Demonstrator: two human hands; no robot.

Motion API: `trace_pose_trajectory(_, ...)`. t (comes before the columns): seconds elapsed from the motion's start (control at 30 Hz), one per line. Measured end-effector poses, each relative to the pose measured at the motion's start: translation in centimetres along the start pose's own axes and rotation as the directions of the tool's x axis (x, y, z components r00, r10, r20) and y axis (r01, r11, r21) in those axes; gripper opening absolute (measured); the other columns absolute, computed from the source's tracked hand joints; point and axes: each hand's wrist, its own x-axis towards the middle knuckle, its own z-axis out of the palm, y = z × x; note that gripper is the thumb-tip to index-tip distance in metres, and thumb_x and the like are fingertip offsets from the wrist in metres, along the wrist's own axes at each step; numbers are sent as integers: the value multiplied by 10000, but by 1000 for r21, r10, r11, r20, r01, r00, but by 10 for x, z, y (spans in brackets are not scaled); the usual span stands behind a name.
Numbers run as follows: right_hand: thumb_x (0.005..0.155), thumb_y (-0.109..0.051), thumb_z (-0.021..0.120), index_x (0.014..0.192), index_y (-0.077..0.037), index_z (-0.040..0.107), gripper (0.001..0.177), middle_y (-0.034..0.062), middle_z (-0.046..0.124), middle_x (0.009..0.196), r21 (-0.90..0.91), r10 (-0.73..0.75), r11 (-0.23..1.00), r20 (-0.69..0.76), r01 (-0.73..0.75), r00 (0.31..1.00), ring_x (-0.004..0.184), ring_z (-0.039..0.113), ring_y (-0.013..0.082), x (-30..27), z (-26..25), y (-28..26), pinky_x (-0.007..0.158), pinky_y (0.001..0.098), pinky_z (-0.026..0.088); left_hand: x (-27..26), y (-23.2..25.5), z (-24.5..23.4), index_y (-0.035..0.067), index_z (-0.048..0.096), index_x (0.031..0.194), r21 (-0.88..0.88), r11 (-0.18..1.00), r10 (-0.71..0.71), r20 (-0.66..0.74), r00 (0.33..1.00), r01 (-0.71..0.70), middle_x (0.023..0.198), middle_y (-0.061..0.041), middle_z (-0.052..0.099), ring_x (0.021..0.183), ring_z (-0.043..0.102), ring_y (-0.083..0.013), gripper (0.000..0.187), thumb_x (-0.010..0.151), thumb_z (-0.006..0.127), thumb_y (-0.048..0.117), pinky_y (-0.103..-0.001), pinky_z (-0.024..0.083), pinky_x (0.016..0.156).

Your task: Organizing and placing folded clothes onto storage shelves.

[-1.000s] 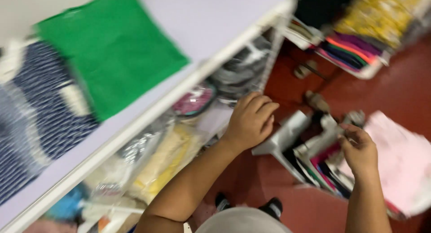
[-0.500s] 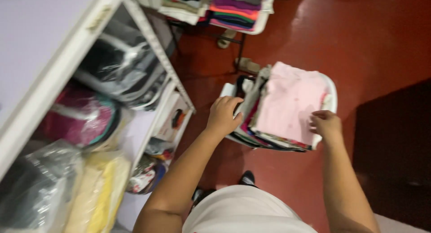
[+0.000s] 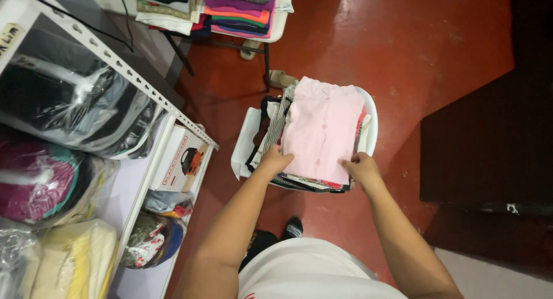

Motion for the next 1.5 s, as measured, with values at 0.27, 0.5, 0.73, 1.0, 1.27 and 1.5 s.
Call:
trace_pose_trajectory(0.27, 886, -229, 771, 1158, 32, 663, 392, 140, 711, 887, 360, 47, 922, 256, -140, 966, 647, 611, 196, 13, 4, 22, 518, 323, 488, 9, 4, -3, 84, 509, 1305, -406, 844, -268, 245, 932, 350, 1206, -121, 684, 999, 664, -243, 656, 784, 852, 290, -399, 553, 763)
trace_pose_trajectory(0.5, 814, -17, 673, 1277, -26, 611, 467, 159, 730, 1203, 796, -42, 491, 426, -353, 904, 1089, 732, 247, 2, -3, 2, 990, 385, 590, 10, 14, 5, 32, 543, 1386, -753, 326, -105, 572, 813, 572, 1323, -177, 634, 1108, 675, -314, 591, 860, 766, 183, -499, 596, 943)
trace_pose_trajectory(0.73, 737, 16, 637, 1364, -119, 525, 651, 108, 643, 1321, 827, -250, 479, 449, -293, 858, 1207, 641, 276, 17, 11, -2, 1022, 439, 546, -7, 44, 6, 76, 425, 1468, -799, 421, 51, 493, 869, 429, 1387, -235, 582, 1186, 648, -411, 622, 880, 564, -70, -555, 618, 889)
trace_pose_trajectory(1.0, 937, -614, 489, 1535, -109, 454, 783, 138, 561, 1488, 954, -422, 155, 297, -255, 857, 1348, 534, 346, 4, 11, -53, 1122, 519, 438, -26, 56, -25, 172, 413, 1504, -830, 447, 237, 470, 850, 335, 1373, -179, 599, 1179, 653, -379, 725, 857, 588, -104, -531, 620, 828)
trace_pose_trajectory(1.27, 840, -568, 562, 1498, -64, 515, 830, 180, 581, 1481, 940, -512, 41, 312, -340, 800, 1336, 558, 391, 29, 23, -75, 1158, 516, 414, -101, 25, -95, 244, 313, 1564, -723, 652, 251, 490, 835, 229, 1438, -124, 563, 1262, 613, -316, 928, 766, 639, -99, -491, 601, 922)
trace_pose_trajectory(1.5, 766, -320, 605, 1542, -35, 459, 840, 201, 569, 1475, 901, -654, 247, 426, -356, 625, 1332, 553, 403, 23, 53, -143, 1147, 556, 420, -126, -19, -155, 186, 233, 1667, -810, 578, 389, 381, 839, 99, 1574, -107, 466, 1403, 491, -244, 942, 873, 707, 8, -431, 435, 1139)
